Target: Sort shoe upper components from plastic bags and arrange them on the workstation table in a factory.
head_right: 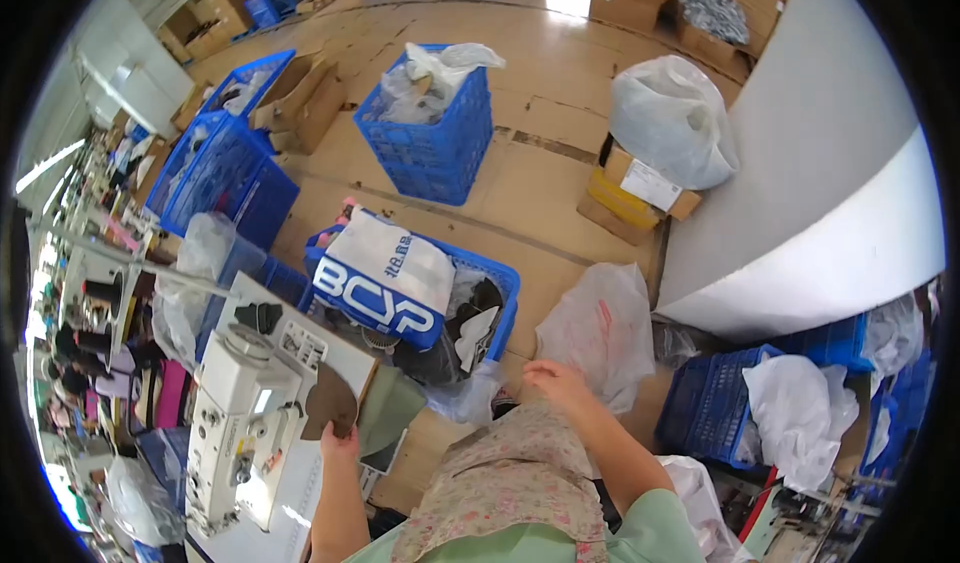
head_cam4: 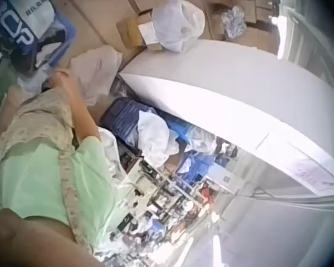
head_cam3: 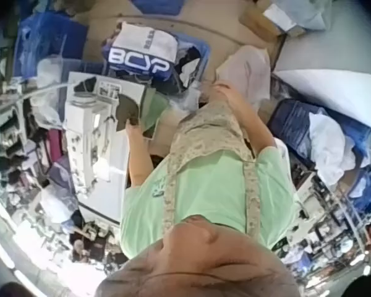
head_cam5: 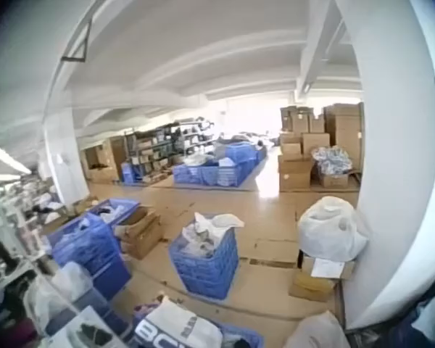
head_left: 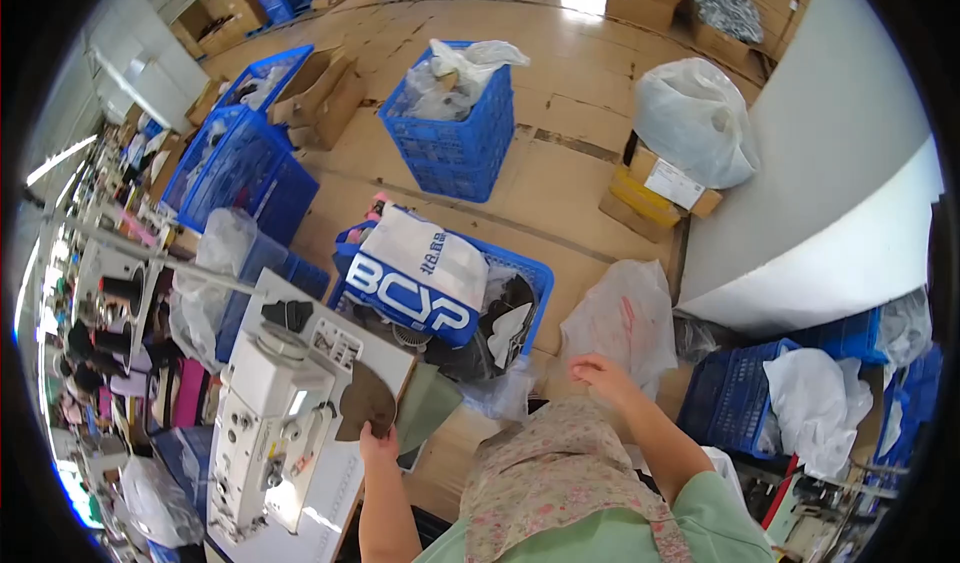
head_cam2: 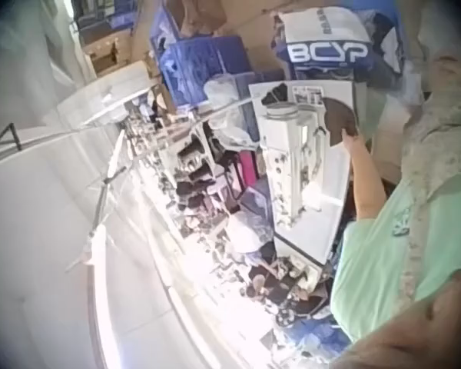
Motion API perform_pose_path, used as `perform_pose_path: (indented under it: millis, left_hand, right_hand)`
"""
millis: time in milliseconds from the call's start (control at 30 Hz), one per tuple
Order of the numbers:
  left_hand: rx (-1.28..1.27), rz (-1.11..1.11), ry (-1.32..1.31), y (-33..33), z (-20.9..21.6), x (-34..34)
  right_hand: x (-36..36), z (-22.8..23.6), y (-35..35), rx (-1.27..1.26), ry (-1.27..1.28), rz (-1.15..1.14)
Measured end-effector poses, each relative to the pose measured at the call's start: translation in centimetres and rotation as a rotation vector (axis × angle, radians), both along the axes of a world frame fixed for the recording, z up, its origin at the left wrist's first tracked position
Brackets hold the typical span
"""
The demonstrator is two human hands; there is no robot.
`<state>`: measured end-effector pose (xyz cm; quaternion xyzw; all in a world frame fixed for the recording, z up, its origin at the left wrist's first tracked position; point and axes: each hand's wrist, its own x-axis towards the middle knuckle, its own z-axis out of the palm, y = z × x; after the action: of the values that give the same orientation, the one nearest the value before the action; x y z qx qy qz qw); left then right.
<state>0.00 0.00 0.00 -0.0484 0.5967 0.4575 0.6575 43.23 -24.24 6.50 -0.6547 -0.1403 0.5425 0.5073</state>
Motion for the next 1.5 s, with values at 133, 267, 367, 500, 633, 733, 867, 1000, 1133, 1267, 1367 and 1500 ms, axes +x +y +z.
perform_pose_path:
  millis: [133,267,367,500,633,733,867,1000,1133,1267,1367,1500]
  left_hand:
    - [0.065,-0.049,0.154,1.4,5.3,4.5]
    - [0.177,-1.077,1.124,0.2,3.4,0.6]
    - [0.274,-1.462,1.761,1.7,0.9,0.1]
    - [0.942,-1.348,1.909,5.1,-2.3,1.8]
    - [0.766,-1.422,2.03,2.5,-1.2,3.8]
    - [0.531,-1.562,1.954,1.6,0.4,4.5]
    - [0.577,-1.507,1.882,1.0,1.2,4.5]
    - [0.607,-1.491,1.887,0.8,1.5,3.3]
    - [0.614,-1.561,1.906,-0.4,3.5,4.5]
    - [0.592,-1.573,1.934,0.1,2.9,3.7]
    - [0.603,-1.531,1.95,0.0,2.6,3.8]
    - [0.508,-1.447,2.139,0.6,1.3,3.5]
  right_hand:
    - [0.4,-0.8,-2.4,-0.015,-0.116,-0.1]
    - [0.2,1.0,-2.4,-0.011,-0.191,-0.091]
    - [-1.3,1.8,-3.3,-0.003,-0.233,-0.2]
    - [-4.7,0.8,-5.0,0.013,-0.262,-0.298]
    - [-8.8,-1.1,-8.2,-0.033,-0.274,-0.381]
    - [-10.8,0.1,-11.1,-0.128,-0.183,-0.447]
    - [-13.0,-0.9,-12.7,-0.131,-0.138,-0.481]
    - [-13.4,-1.1,-11.3,-0.116,-0.143,-0.449]
    - [-13.4,-0.7,-10.5,-0.119,-0.186,-0.451]
    - [-13.3,0.7,-8.8,-0.099,-0.222,-0.329]
    - [-14.5,1.7,-8.4,-0.132,-0.306,-0.356]
    - [-16.2,2.4,-9.0,-0.147,-0.336,-0.358]
